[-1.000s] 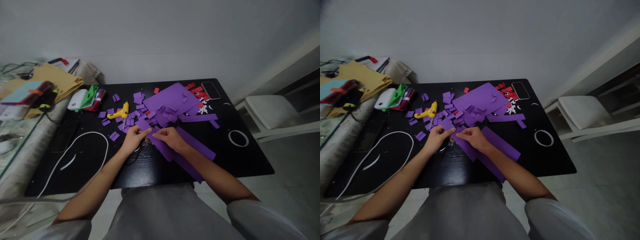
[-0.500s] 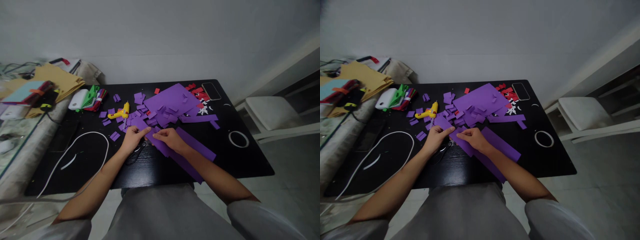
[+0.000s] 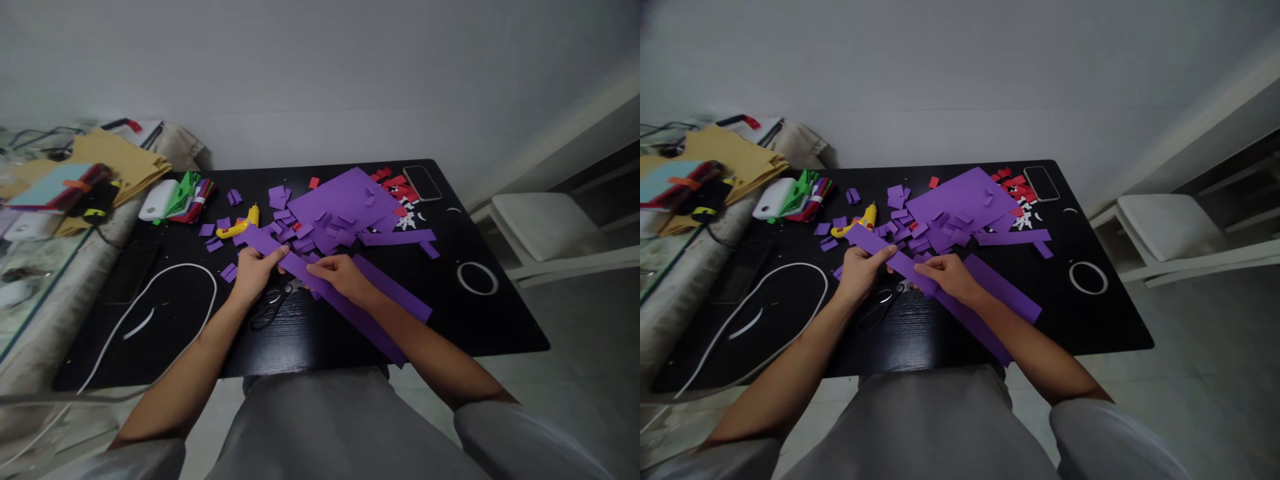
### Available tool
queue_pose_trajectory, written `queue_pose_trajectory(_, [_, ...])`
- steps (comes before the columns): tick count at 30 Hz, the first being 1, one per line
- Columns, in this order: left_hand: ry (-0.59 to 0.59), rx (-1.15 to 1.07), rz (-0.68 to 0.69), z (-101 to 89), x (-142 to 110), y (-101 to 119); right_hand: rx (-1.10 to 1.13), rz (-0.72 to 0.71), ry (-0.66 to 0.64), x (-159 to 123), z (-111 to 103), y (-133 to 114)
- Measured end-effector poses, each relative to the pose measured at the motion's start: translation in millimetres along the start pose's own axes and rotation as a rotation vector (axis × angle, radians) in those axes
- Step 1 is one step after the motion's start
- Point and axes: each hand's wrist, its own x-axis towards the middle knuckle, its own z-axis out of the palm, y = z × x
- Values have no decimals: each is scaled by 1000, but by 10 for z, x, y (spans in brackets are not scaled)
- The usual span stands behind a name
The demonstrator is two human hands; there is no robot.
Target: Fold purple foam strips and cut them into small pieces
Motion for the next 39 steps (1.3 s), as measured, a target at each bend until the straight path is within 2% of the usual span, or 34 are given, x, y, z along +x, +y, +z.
queue_pose_trajectory(8, [135,-40,20,-96,95,-11,43,-28,32,79,-49,28])
queue_pose_trajectory(14, [56,-146,-34,-43,70,-32,61,-59,53,78,-35,54])
queue_pose_trajectory(19, [-3,-138,-67,18,36,-67,46,-70,58,70,-30,47])
queue_pose_trajectory(27, [299,-354,-37,-157,218,-14,48,-58,60,72,-20,23])
queue_pose_trajectory(32, [367,-376,-10,-222,284,18,28,-47,35,67,-17,18])
queue_pose_trajectory(35, [332,-352,-35,-191,259,11,-21,-61,40,33,-3,-5])
queue_pose_trajectory(39, [167,-302,-75,-26,97,-25,-75,-92,12,-14,41,-26])
